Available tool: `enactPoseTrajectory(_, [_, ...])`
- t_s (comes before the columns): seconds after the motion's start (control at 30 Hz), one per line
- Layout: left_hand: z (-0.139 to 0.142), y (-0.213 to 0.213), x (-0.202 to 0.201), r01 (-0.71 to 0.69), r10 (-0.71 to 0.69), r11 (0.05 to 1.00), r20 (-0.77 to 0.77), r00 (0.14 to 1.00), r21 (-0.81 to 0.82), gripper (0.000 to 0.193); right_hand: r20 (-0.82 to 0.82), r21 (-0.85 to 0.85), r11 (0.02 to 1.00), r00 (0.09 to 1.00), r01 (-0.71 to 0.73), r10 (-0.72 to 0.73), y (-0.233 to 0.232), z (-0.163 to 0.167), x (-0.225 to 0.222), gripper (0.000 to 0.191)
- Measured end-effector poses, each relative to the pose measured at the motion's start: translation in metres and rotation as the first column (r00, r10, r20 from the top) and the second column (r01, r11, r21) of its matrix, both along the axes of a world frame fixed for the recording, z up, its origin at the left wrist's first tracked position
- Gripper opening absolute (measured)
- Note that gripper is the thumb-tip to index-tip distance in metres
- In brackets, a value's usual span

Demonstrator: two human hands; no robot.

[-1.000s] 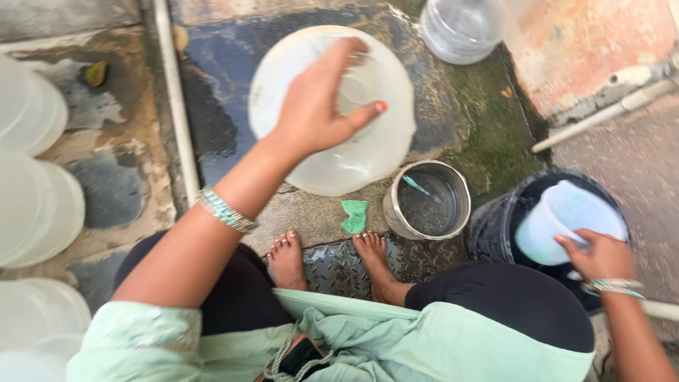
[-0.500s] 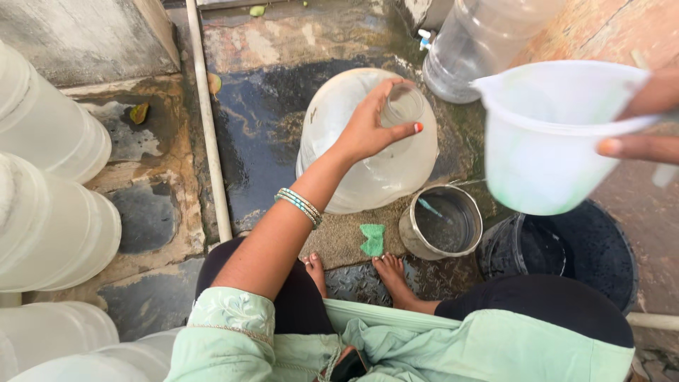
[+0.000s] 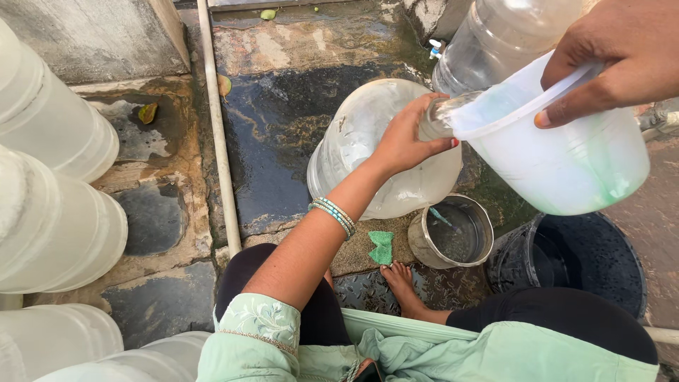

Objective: The person scrubs the inside of a large plastic water dispenser jug with a toothbrush, then wipes the exterior with a green sponge. They rinse the jug with water from a smaller container and shake it to remove excess water.

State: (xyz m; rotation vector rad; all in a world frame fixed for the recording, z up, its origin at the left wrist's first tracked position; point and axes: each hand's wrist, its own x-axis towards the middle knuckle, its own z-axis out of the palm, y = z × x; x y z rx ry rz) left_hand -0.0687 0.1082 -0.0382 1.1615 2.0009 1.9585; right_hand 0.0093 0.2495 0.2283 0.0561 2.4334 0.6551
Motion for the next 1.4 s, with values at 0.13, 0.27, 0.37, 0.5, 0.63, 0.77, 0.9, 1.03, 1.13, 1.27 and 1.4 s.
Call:
enactPoseTrajectory(0.13, [-0.004, 0.006, 0.004, -0.043, 0.042, 0.999, -0.064, 0.997, -0.014, 0.074, 0.05, -0.037, 0.998, 0.998, 0.044, -0.042, 0.001, -0.002, -0.008, 0.032])
enactPoseTrajectory(0.27, [-0.009, 0.011, 0.002, -0.054, 0.051, 0.998, -0.085, 0.995, -0.031, 0.076, 0.058, -0.026, 0.998, 0.997, 0.053, -0.052, -0.002, -0.005, -0.012, 0.032])
enactPoseTrajectory(0.37, [-0.011, 0.012, 0.001, -0.071, 0.068, 0.997, -0.092, 0.993, -0.034, 0.074, -0.002, -0.079, 0.996, 0.999, 0.036, -0.036, -0.01, -0.01, -0.015, 0.035])
enactPoseTrajectory(0.5, [-0.008, 0.009, 0.001, -0.108, 0.104, 0.994, -0.106, 0.989, -0.032, 0.073, -0.056, -0.019, 0.995, 0.994, -0.098, 0.097, -0.027, -0.024, -0.025, 0.035])
enactPoseTrajectory(0.63, [-0.004, 0.006, 0.003, -0.059, 0.058, 0.995, -0.015, 0.998, -0.084, 0.075, -0.239, -0.064, 0.947, 0.926, -0.315, 0.292, -0.039, -0.042, -0.033, 0.039])
enactPoseTrajectory(0.77, [-0.008, 0.01, 0.008, -0.021, 0.024, 0.986, 0.015, 1.0, -0.164, 0.081, -0.259, -0.012, 0.97, 0.937, -0.244, 0.233, -0.02, -0.071, -0.032, 0.041])
enactPoseTrajectory(0.9, [-0.023, 0.014, 0.005, -0.129, 0.088, 0.975, -0.215, 0.973, -0.183, 0.081, -0.313, -0.135, 0.99, 0.95, -0.025, -0.018, 0.065, -0.124, -0.002, 0.045])
enactPoseTrajectory(1.03, [-0.039, 0.004, -0.011, -0.254, 0.177, 0.951, -0.359, 0.916, -0.179, 0.087, -0.241, -0.354, 0.893, 0.896, 0.276, -0.372, 0.168, -0.222, 0.08, 0.048])
enactPoseTrajectory(1.13, [-0.044, -0.009, -0.024, -0.229, 0.137, 0.947, -0.362, 0.922, -0.223, 0.089, -0.043, -0.409, 0.739, 0.797, 0.536, -0.602, 0.216, -0.309, 0.163, 0.05])
enactPoseTrajectory(1.27, [-0.041, -0.012, -0.022, -0.243, 0.114, 0.933, -0.421, 0.9, -0.266, 0.09, 0.083, -0.344, 0.585, 0.645, 0.734, -0.76, 0.245, -0.377, 0.254, 0.054])
enactPoseTrajectory(1.4, [-0.027, -0.013, 0.0, -0.286, 0.115, 0.912, -0.488, 0.865, -0.293, 0.092, 0.124, -0.326, 0.498, 0.559, 0.804, -0.82, 0.24, -0.4, 0.294, 0.058])
